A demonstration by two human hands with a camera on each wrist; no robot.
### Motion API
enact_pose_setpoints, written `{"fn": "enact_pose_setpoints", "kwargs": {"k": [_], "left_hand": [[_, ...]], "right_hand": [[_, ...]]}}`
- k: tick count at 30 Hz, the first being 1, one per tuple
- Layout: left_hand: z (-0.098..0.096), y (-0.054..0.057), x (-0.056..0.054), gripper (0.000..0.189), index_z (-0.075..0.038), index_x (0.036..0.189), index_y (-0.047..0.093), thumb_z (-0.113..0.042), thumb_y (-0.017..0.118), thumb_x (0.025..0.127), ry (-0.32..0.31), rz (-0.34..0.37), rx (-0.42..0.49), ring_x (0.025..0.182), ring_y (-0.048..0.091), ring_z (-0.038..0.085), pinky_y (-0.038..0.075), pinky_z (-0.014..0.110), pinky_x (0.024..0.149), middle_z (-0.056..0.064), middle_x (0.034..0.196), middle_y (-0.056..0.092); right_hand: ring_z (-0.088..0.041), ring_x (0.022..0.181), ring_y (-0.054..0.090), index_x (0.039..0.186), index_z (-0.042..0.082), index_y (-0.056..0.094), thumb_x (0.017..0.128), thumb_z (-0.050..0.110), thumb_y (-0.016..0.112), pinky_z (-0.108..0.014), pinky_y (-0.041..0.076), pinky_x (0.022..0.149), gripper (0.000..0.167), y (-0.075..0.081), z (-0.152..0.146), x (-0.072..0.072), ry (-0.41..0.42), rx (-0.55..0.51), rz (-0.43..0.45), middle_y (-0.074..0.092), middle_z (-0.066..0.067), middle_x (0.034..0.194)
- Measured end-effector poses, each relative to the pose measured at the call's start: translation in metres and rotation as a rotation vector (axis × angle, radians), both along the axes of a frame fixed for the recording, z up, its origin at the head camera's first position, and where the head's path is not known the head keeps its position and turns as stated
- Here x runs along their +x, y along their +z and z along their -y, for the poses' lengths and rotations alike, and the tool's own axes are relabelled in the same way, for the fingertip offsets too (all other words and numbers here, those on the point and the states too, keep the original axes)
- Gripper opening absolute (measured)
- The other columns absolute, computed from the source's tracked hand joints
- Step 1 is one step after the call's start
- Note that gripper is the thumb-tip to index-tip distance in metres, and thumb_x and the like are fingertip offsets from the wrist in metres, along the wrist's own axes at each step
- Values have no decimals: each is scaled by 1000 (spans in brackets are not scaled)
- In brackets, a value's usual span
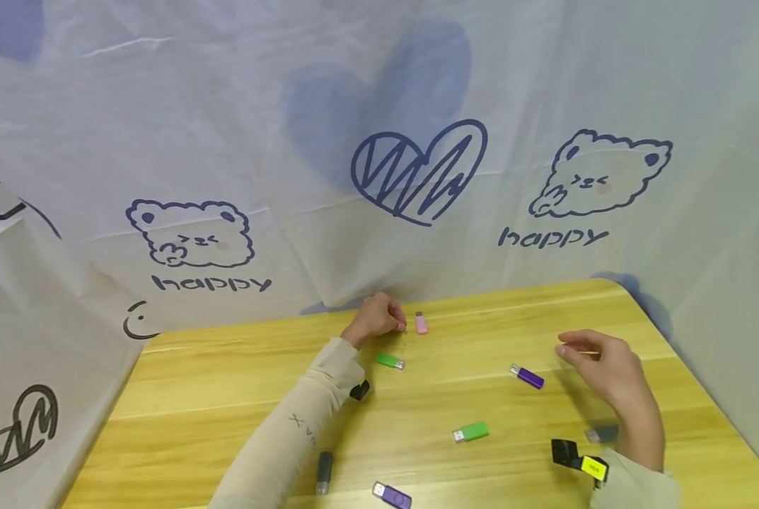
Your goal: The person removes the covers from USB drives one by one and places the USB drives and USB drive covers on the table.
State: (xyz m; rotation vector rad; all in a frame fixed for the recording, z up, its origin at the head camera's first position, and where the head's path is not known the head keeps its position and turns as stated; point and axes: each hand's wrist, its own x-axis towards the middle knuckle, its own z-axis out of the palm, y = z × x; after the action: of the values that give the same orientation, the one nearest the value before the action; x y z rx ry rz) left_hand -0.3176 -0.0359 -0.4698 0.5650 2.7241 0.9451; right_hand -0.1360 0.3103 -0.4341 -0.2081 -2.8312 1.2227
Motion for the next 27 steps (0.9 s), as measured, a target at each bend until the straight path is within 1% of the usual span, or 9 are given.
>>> {"fn": "enact_pose_setpoints", "kwargs": {"k": [5, 8, 11, 15, 18, 22, 23, 25, 27], "left_hand": [[9, 1, 3, 3, 0, 89, 79, -1, 77, 87, 10, -18, 29, 69, 55, 12, 45, 21, 62, 9, 85, 76], [18, 1, 8, 6, 1, 94, 78, -1, 75, 89, 17, -34, 80, 74, 59, 15, 49, 24, 67, 10, 89, 75], [30, 2, 21, 9, 3, 99, 76, -1, 72, 93, 22, -10, 174, 81, 66, 24, 52, 27, 69, 13, 93, 74], [47, 5, 45, 16, 6, 108, 73, -5, 69, 97, 65, 39, 317, 89, 69, 37, 54, 28, 67, 16, 98, 73], [58, 7, 61, 20, 5, 113, 72, -8, 68, 99, 100, 46, 383, 92, 69, 38, 56, 31, 73, 14, 103, 74], [69, 9, 75, 21, 4, 116, 71, -9, 67, 101, 107, 40, 457, 95, 70, 41, 58, 45, 83, 15, 104, 74], [71, 9, 79, 20, 4, 116, 71, -8, 67, 100, 115, 40, 476, 95, 70, 42, 58, 48, 83, 15, 104, 74], [74, 9, 85, 19, 2, 116, 72, -7, 66, 100, 135, 31, 506, 95, 69, 44, 59, 47, 81, 17, 103, 74], [76, 12, 90, 18, 0, 116, 73, -7, 66, 100, 156, 24, 533, 95, 68, 45, 58, 50, 80, 18, 103, 74]], "right_hand": [[-49, 112, 63, 129, -6, 64, 104, 26, 63, -56, 55, 87, 41, 2, 9, -4, 22, -8, -16, 67, -28, 122], [-47, 111, 64, 128, -6, 65, 103, 23, 64, -54, 56, 86, 38, 2, 16, -8, 51, -16, -18, 69, -25, 118], [-47, 110, 64, 126, -6, 65, 103, 20, 65, -53, 56, 85, 35, 2, 22, -10, 74, -15, -9, 70, -23, 115], [-49, 111, 63, 127, -6, 65, 103, 18, 64, -55, 56, 87, 34, 1, 26, -13, 99, -5, 19, 69, -24, 116], [-49, 113, 61, 127, -7, 64, 103, 16, 64, -56, 55, 89, 34, 0, 27, -14, 124, 0, 51, 68, -25, 118], [-50, 114, 60, 128, -8, 63, 103, 15, 64, -57, 54, 90, 34, -1, 28, -15, 134, 10, 87, 67, -26, 121], [-50, 114, 59, 129, -8, 63, 103, 15, 63, -56, 54, 90, 34, -2, 29, -15, 138, 15, 95, 67, -27, 121], [-50, 115, 59, 129, -7, 63, 103, 14, 63, -56, 54, 90, 34, -4, 30, -16, 144, 23, 107, 66, -27, 122], [-50, 116, 58, 130, -7, 62, 103, 13, 62, -56, 54, 90, 33, -5, 32, -17, 151, 32, 117, 65, -28, 124]]}}
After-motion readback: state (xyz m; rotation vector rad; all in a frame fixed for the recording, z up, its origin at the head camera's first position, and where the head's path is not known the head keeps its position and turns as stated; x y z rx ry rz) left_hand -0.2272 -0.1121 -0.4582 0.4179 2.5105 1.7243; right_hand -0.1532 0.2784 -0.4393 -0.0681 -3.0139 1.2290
